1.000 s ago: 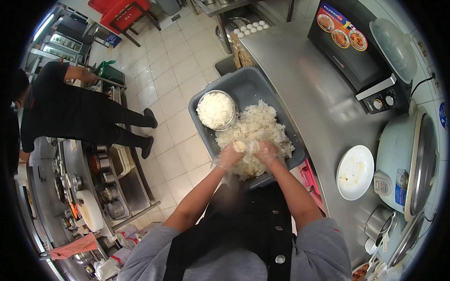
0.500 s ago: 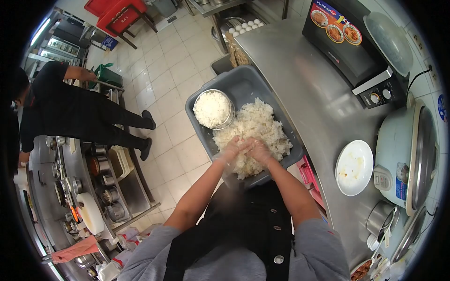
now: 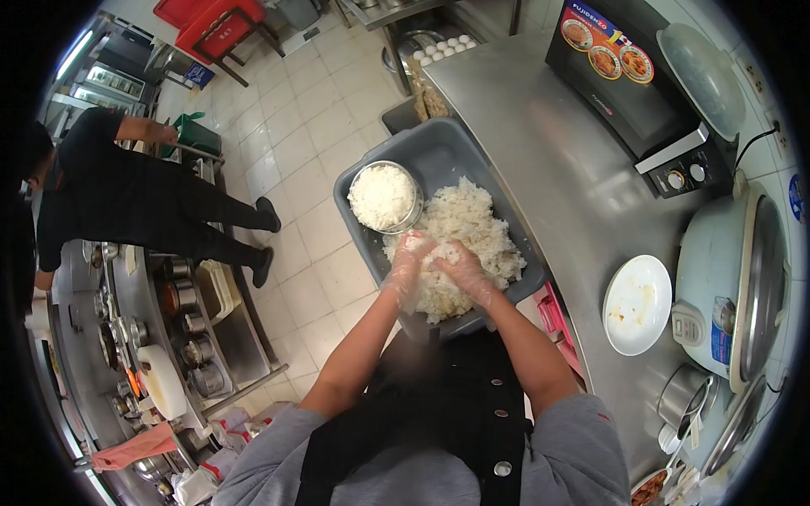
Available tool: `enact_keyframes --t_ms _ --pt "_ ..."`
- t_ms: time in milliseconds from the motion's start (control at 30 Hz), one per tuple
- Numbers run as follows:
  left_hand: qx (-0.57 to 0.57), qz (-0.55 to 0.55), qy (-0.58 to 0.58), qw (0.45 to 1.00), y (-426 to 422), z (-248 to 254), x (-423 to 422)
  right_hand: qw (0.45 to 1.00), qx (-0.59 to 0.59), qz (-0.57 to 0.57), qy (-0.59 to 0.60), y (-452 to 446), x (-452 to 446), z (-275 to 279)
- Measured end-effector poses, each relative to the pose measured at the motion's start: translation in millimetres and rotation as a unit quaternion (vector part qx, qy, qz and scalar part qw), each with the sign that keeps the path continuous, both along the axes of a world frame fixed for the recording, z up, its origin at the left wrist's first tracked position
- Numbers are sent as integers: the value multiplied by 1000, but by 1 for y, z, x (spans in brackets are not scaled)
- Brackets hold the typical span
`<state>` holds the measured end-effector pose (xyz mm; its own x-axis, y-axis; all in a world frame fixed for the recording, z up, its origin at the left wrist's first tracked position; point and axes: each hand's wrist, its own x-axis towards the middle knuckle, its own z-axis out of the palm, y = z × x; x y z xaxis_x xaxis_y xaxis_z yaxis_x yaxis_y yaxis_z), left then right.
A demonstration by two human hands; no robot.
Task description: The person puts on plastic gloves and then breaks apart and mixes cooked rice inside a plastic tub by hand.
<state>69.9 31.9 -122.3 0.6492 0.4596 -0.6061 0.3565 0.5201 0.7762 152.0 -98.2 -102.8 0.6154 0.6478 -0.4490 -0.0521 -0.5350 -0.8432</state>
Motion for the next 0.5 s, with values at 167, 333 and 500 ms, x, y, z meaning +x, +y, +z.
enact_keyframes --t_ms 167,333,500 --pt "-24 97 -21 995 -4 -9 -8 967 -228 -99 64 4 5 22" --pt "53 85 104 989 -14 -10 -12 963 39 -51 262 -23 12 -22" --pt "-30 67 165 984 -9 -53 -17 953 123 61 271 -27 9 -32"
